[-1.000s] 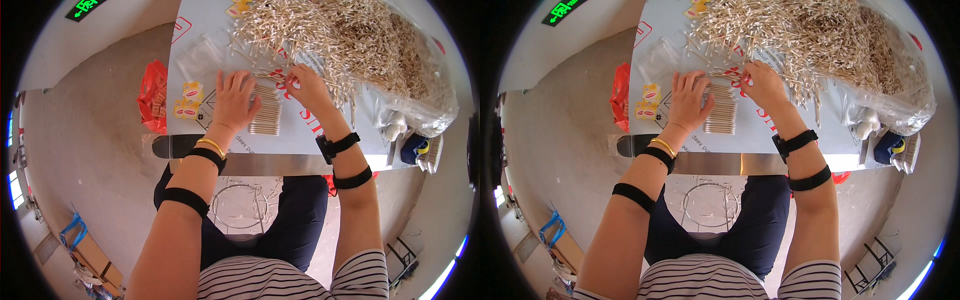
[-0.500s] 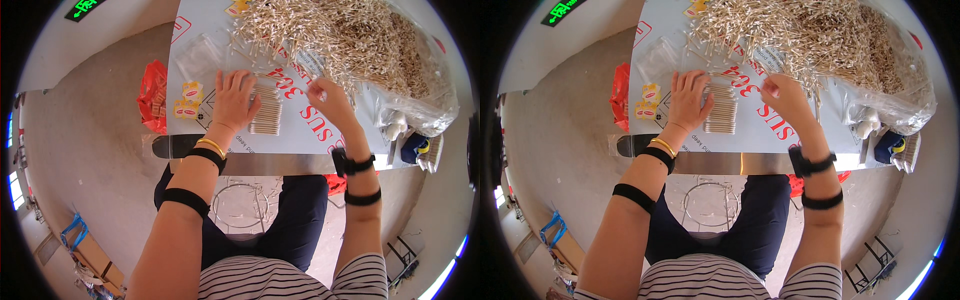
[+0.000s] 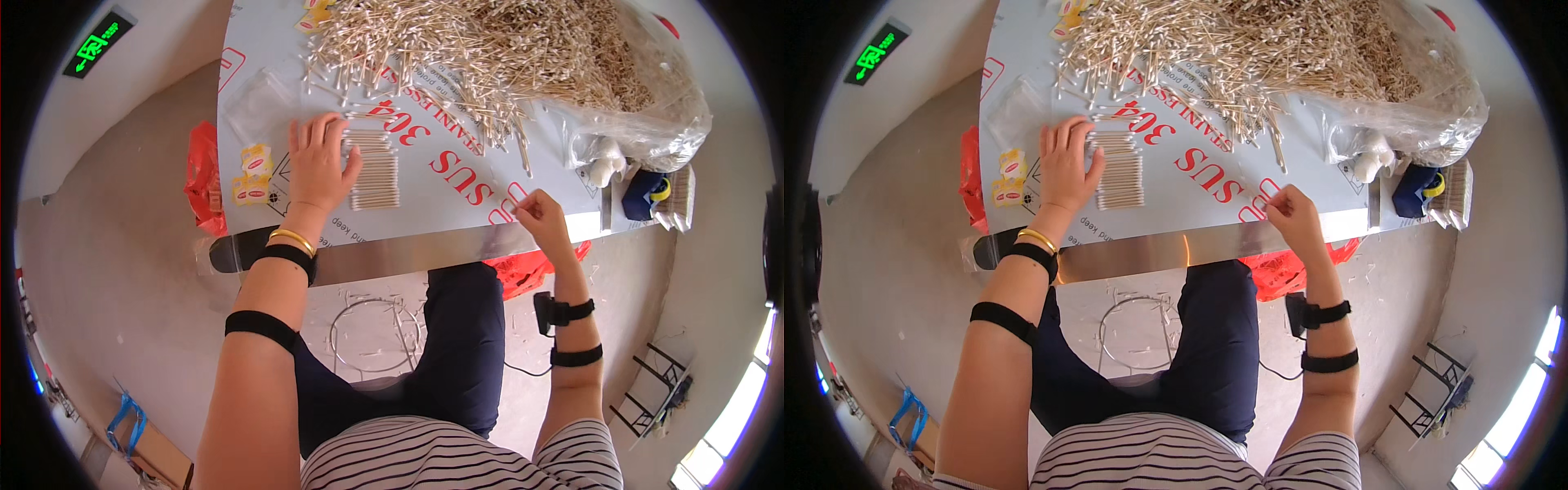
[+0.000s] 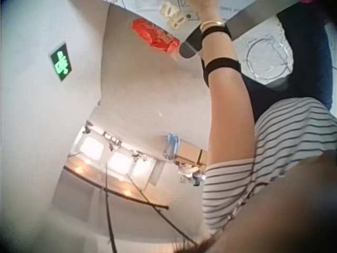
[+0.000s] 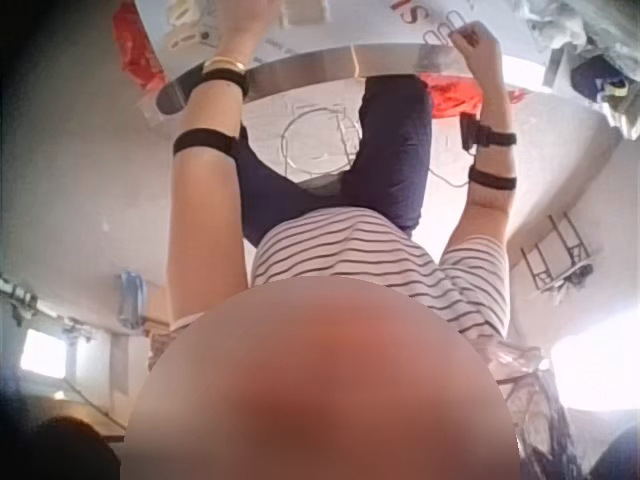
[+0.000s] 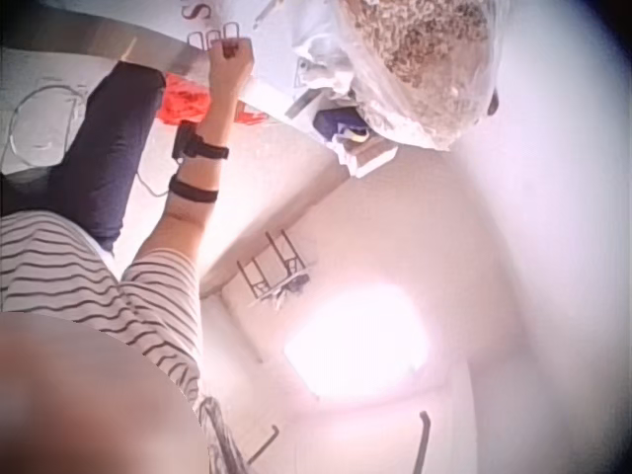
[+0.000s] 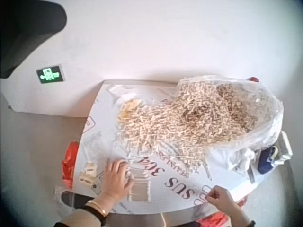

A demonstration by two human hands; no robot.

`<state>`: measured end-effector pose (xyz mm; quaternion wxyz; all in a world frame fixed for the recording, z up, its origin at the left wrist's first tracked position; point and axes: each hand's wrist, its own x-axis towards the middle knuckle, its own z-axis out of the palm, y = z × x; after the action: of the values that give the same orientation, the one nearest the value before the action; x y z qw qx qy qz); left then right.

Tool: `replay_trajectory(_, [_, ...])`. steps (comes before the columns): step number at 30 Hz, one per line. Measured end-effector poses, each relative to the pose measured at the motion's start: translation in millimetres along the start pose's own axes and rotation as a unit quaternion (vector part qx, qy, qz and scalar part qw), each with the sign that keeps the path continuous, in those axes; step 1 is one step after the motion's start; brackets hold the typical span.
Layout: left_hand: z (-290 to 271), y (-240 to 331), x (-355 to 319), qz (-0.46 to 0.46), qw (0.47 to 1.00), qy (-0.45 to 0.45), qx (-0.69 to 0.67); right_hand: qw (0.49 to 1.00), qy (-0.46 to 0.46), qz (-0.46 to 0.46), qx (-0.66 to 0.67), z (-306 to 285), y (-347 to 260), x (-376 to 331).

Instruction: The person gathers cotton swabs from a pile and aligns them into a row on the table by hand.

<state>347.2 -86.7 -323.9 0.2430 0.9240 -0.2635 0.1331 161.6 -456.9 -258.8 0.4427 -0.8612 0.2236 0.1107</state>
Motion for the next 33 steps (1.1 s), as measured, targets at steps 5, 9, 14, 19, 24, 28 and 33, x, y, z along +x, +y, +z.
replay_trajectory(5, [1.8,2.8,0.7,0.0,1.0,-0.006,0.006,0.993,0.018,-0.015,0.117,8.3,-19.2,-1.6])
replay_trajectory(9, [-1.9,1.8,-0.1,-0.002,1.0,-0.006,0.001,0.995,-0.05,0.074,0.053,-25.7,21.7,-44.9])
replay_trajectory(14, [1.9,4.3,2.9,0.002,1.0,-0.007,-0.002,0.99,-0.063,0.105,-0.068,-56.6,90.4,-101.8])
replay_trajectory(19, [-4.0,-3.5,0.2,0.005,1.0,-0.007,0.016,0.984,0.1,-0.004,-0.146,-19.8,29.8,-52.5])
replay_trajectory(24, [4.3,1.9,2.4,0.003,1.0,-0.002,-0.003,0.965,0.146,-0.11,-0.187,45.6,-21.4,13.9])
replay_trajectory(28, [-1.0,4.5,1.7,-0.006,1.0,-0.009,0.0,0.952,0.119,-0.173,-0.223,63.7,-60.2,49.9])
replay_trajectory(33, [-1.9,1.2,-0.9,-0.018,1.0,-0.01,-0.002,0.902,0.09,-0.354,-0.232,101.7,-139.6,97.9])
